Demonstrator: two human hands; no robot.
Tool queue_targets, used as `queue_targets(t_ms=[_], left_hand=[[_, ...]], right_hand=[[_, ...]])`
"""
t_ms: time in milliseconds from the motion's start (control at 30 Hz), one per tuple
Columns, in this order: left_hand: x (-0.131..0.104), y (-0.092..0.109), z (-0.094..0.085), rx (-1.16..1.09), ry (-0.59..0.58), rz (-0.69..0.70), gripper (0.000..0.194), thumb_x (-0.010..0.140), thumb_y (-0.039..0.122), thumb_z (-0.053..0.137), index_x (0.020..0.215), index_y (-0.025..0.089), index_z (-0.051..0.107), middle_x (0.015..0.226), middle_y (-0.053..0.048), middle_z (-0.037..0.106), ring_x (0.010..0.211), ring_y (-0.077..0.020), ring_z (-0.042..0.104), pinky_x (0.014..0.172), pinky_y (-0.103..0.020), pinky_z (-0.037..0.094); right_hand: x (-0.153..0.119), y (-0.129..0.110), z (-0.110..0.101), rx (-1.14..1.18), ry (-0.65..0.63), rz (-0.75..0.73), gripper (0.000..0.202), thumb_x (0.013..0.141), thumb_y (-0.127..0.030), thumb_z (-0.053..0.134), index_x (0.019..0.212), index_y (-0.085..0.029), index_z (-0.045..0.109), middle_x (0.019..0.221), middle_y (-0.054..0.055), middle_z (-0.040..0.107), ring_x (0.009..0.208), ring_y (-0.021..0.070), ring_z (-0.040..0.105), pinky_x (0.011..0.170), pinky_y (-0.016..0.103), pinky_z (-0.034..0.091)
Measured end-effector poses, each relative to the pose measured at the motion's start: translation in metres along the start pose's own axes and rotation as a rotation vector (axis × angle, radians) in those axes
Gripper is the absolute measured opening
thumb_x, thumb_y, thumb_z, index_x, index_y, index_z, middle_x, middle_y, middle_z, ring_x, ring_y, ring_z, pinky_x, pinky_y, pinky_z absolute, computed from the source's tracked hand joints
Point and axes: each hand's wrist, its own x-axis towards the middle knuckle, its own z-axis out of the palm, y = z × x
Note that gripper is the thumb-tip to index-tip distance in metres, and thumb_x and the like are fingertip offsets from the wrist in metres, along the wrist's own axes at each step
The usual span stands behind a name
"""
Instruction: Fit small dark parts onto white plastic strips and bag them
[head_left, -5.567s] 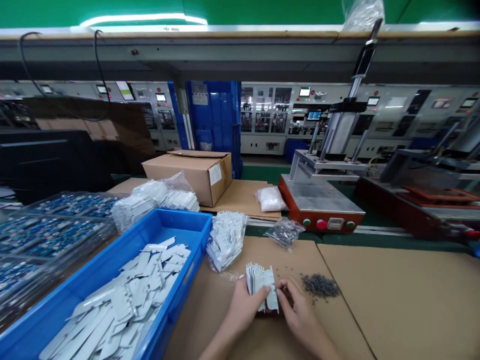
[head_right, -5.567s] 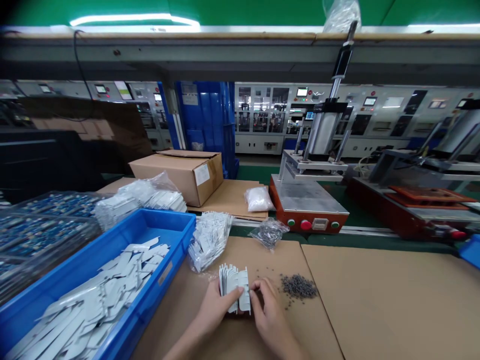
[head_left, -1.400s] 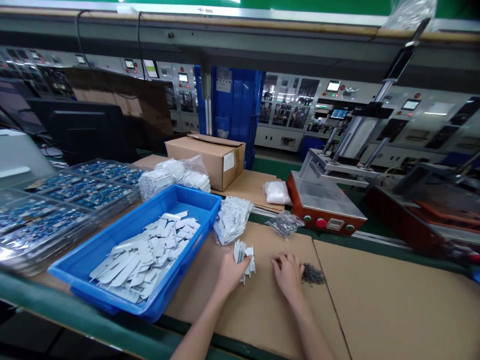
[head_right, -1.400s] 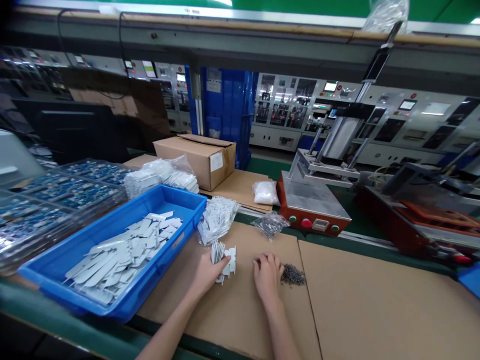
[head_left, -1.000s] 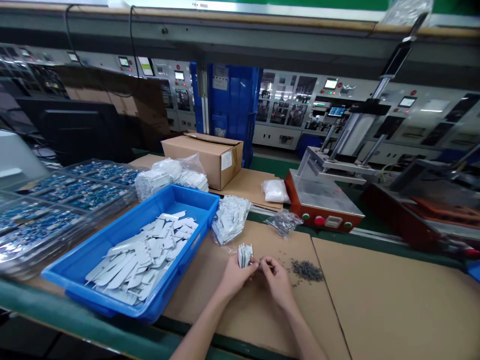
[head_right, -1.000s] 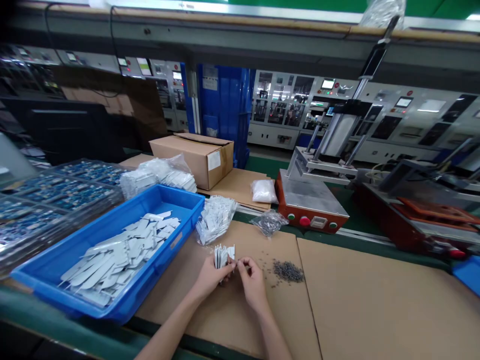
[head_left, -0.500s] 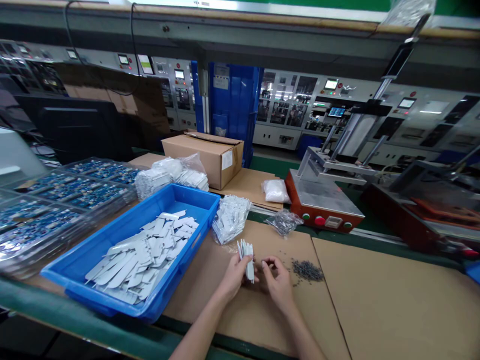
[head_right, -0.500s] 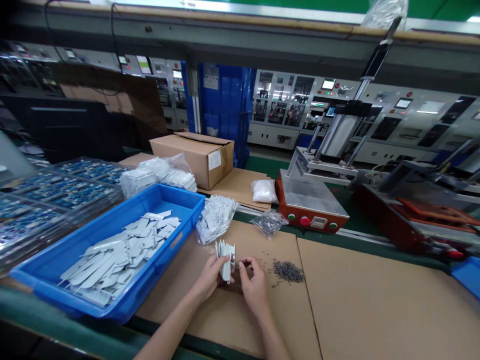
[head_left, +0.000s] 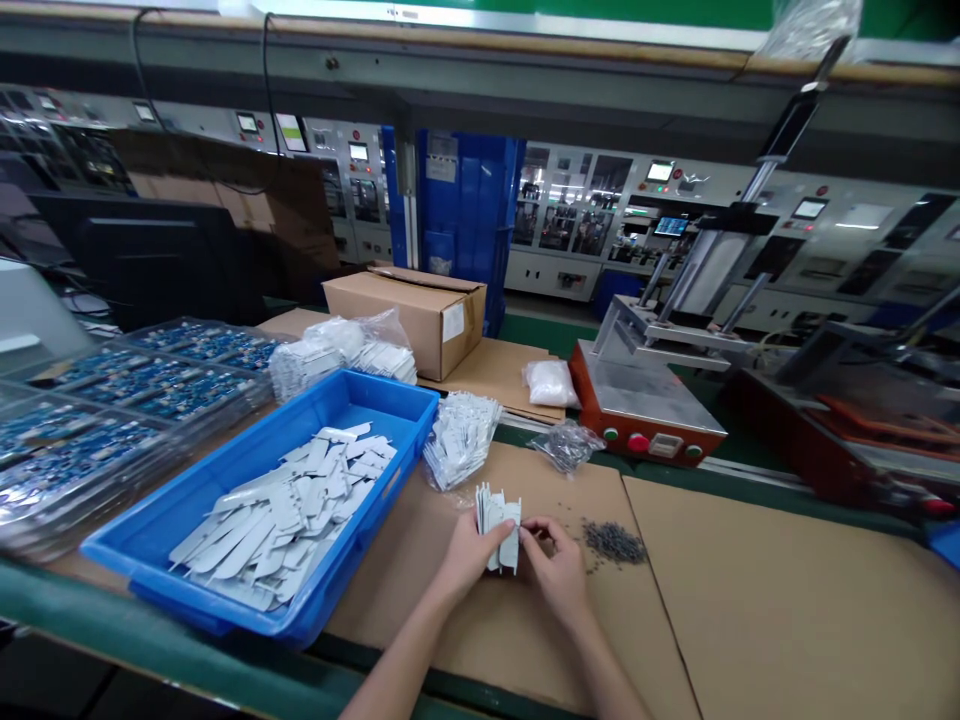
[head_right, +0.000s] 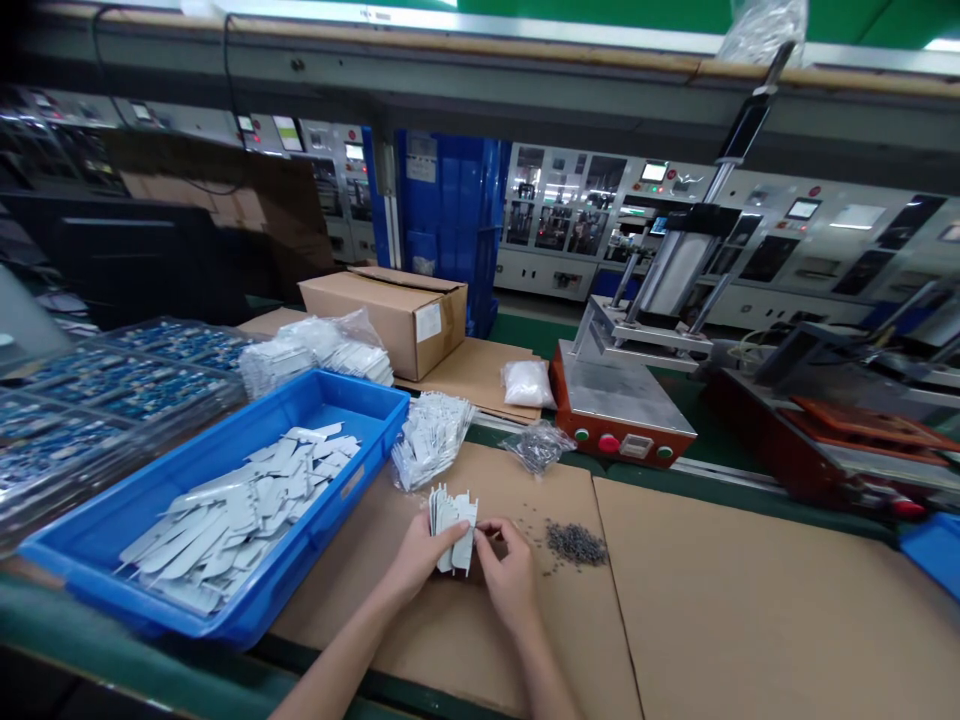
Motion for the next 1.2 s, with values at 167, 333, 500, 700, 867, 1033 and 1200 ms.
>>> queue_targets(t_ms=[167,333,500,700,867,1033,1200], left_hand=[[0.0,0.0,0.001,-0.002,0.046,-0.019,0.035,0.058,0.03,0.066,0.085,0.009,0.058,0.079,-0.009,0.066,0.073,-0.0212,0.06,0.062,-0.027,0.048],[-0.001,0.003,0.001,0.042,0.035,0.02,0.03,0.058,0.03,0.066,0.08,0.01,0.059,0.076,-0.007,0.066,0.072,-0.0201,0.06,0.062,-0.026,0.047],[-0.002,0.003,0.001,0.047,0.052,0.039,0.031,0.058,0.03,0.066,0.081,0.01,0.058,0.078,-0.007,0.066,0.073,-0.0198,0.06,0.064,-0.025,0.047],[-0.001,0.001,0.002,0.047,0.014,0.027,0.033,0.058,0.03,0.067,0.082,0.009,0.059,0.08,-0.008,0.066,0.075,-0.0206,0.06,0.065,-0.026,0.047],[0.001,0.002,-0.001,0.067,0.099,0.019,0.034,0.059,0.033,0.066,0.081,0.009,0.059,0.079,-0.009,0.066,0.074,-0.0209,0.06,0.06,-0.024,0.047],[0.0,0.004,-0.002,0.047,0.131,0.009,0.034,0.057,0.035,0.066,0.078,0.009,0.06,0.074,-0.008,0.066,0.07,-0.0204,0.061,0.056,-0.024,0.047],[-0.002,0.006,0.001,0.04,0.088,0.011,0.033,0.056,0.033,0.067,0.079,0.01,0.06,0.074,-0.007,0.066,0.069,-0.0199,0.061,0.059,-0.024,0.047]], right_hand=[[0.0,-0.002,0.001,0.029,-0.054,0.003,0.02,0.071,-0.035,0.053,0.073,-0.017,0.06,0.071,0.004,0.063,0.067,0.0174,0.055,0.066,0.026,0.043],[-0.001,0.004,0.003,0.054,-0.012,0.014,0.018,0.072,-0.033,0.052,0.075,-0.016,0.059,0.071,0.004,0.062,0.067,0.0171,0.055,0.065,0.027,0.044],[0.002,0.011,0.004,0.224,-0.035,0.093,0.02,0.068,-0.034,0.059,0.075,-0.016,0.056,0.071,0.005,0.061,0.068,0.018,0.057,0.066,0.03,0.047],[0.007,0.017,0.003,0.28,-0.038,0.125,0.026,0.065,-0.038,0.061,0.077,-0.016,0.053,0.073,0.005,0.061,0.071,0.0185,0.058,0.067,0.031,0.049],[0.005,0.008,0.001,0.266,-0.154,0.129,0.026,0.071,-0.041,0.055,0.075,-0.016,0.059,0.072,0.006,0.064,0.069,0.0192,0.059,0.064,0.03,0.048],[0.0,-0.002,0.001,0.149,-0.162,0.049,0.025,0.073,-0.039,0.052,0.074,-0.016,0.062,0.069,0.005,0.064,0.064,0.0179,0.057,0.061,0.027,0.046],[-0.001,-0.002,-0.001,0.016,-0.088,-0.029,0.023,0.075,-0.038,0.049,0.072,-0.017,0.059,0.066,0.003,0.061,0.062,0.0169,0.054,0.059,0.025,0.044]])
